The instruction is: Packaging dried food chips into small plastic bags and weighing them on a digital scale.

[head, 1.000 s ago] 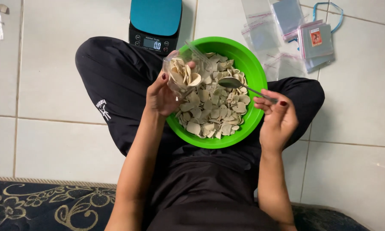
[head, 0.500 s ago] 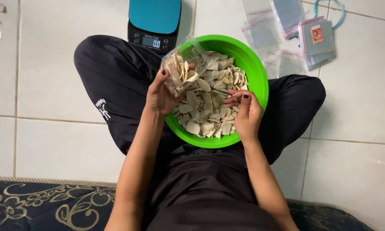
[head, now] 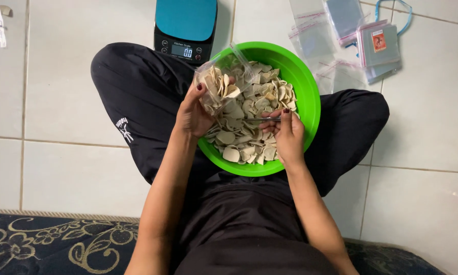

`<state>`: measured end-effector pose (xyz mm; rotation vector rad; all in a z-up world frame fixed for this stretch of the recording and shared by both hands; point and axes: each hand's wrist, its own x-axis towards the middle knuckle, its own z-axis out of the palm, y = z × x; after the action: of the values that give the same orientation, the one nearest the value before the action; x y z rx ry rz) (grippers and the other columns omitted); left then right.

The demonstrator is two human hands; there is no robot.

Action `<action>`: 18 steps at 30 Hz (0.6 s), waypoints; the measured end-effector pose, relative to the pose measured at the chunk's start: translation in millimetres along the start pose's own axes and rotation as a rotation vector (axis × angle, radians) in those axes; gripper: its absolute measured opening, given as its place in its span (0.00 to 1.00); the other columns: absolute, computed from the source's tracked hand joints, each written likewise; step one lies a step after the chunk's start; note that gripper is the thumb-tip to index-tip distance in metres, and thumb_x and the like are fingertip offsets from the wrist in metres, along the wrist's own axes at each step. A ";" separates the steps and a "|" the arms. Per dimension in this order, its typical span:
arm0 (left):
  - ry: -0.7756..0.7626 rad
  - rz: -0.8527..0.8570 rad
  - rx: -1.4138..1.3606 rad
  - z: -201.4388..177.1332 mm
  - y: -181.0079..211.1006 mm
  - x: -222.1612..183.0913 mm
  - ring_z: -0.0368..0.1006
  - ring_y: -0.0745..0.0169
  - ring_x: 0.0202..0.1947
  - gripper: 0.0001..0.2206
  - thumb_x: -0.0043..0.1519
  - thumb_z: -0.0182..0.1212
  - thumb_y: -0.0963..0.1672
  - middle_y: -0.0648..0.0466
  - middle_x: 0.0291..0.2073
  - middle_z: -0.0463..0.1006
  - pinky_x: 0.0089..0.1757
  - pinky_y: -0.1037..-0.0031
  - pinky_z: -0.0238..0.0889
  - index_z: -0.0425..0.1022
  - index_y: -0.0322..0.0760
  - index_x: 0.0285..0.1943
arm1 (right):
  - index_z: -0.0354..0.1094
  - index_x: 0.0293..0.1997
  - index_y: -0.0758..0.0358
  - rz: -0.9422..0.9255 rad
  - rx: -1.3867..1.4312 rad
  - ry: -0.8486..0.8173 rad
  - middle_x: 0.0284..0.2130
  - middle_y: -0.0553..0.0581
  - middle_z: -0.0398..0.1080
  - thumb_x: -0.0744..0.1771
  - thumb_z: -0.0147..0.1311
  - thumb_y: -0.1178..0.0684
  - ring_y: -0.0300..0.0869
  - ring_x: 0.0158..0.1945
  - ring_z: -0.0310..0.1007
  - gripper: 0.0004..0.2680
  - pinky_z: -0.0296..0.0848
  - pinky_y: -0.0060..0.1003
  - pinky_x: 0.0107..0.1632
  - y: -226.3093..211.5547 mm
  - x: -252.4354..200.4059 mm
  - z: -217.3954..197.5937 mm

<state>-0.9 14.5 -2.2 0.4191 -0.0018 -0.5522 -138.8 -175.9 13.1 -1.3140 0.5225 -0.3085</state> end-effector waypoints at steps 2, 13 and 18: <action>-0.001 -0.007 -0.006 0.0 -1.4 0.7 0.78 0.36 0.54 0.33 0.63 0.62 0.50 0.23 0.55 0.75 0.55 0.46 0.71 0.57 0.39 0.77 | 0.64 0.41 0.67 0.024 0.012 0.013 0.38 0.70 0.77 0.75 0.36 0.48 0.43 0.31 0.81 0.14 0.80 0.27 0.33 -4.3 0.5 -3.9; -0.002 0.035 -0.007 6.9 -4.3 -0.5 0.73 0.34 0.61 0.32 0.62 0.67 0.47 0.28 0.60 0.73 0.57 0.39 0.67 0.59 0.41 0.75 | 0.65 0.41 0.63 0.082 0.049 0.116 0.38 0.69 0.78 0.75 0.38 0.47 0.41 0.29 0.80 0.13 0.78 0.22 0.30 -38.5 -1.0 -37.8; 0.019 0.043 0.069 -1.7 -7.7 3.3 0.77 0.43 0.54 0.32 0.60 0.68 0.47 0.38 0.55 0.77 0.53 0.47 0.72 0.60 0.40 0.74 | 0.64 0.37 0.61 -0.024 -0.009 0.222 0.35 0.66 0.78 0.75 0.41 0.46 0.37 0.25 0.78 0.13 0.75 0.20 0.27 -80.9 -8.0 -40.8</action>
<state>-1.8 7.6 -7.2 0.4906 -0.0115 -0.5068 -161.0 -225.1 86.3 -1.3031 0.6954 -0.4760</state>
